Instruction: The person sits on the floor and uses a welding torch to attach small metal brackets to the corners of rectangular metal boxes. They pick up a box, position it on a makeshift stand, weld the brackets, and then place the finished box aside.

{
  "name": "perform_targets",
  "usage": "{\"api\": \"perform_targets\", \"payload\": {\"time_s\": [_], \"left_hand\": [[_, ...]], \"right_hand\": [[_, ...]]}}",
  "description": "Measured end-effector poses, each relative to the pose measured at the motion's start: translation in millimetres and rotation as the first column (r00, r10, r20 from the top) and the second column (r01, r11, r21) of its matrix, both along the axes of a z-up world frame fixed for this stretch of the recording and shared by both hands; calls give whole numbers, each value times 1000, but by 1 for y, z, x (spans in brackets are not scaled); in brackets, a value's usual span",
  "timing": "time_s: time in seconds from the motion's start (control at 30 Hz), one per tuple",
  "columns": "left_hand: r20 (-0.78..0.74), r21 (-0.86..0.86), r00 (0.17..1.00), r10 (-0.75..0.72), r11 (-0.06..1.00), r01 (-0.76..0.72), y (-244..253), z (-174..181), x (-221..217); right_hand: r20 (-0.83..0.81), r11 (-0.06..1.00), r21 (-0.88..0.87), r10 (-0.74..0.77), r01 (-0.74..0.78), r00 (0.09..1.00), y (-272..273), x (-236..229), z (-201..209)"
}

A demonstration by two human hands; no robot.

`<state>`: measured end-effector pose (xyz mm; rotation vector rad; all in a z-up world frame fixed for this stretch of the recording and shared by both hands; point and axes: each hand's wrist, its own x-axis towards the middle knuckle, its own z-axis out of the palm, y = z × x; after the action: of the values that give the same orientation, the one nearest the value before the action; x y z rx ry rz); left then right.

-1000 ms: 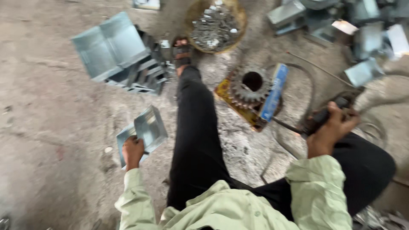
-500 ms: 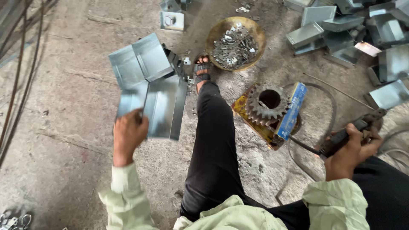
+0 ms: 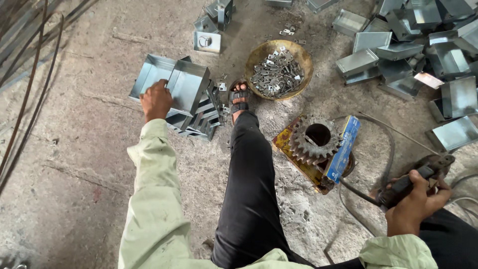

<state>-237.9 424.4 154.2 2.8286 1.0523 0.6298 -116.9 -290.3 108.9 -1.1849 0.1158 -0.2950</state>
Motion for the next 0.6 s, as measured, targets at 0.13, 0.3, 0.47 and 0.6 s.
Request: {"api": "perform_targets", "payload": {"time_s": [0.13,0.3,0.47,0.6], "left_hand": [[43,236,994,-102,968,89,-42,9,18],[-180,-167,984,-15,986,-15,-92,19,47],[271,-316,934,-232,895,314,-144,75,63],[365,-413,779,-509,662,626,-204,85,91]], "right_hand": [[-19,1000,-15,11,-11,1000,1,-4,2],[-6,999,-33,26,-26,1000,3,-6,4],[-12,998,63,-8,9,1000,10,-12,16],[-70,999,23,-46,48,996,17,-8,23]]}}
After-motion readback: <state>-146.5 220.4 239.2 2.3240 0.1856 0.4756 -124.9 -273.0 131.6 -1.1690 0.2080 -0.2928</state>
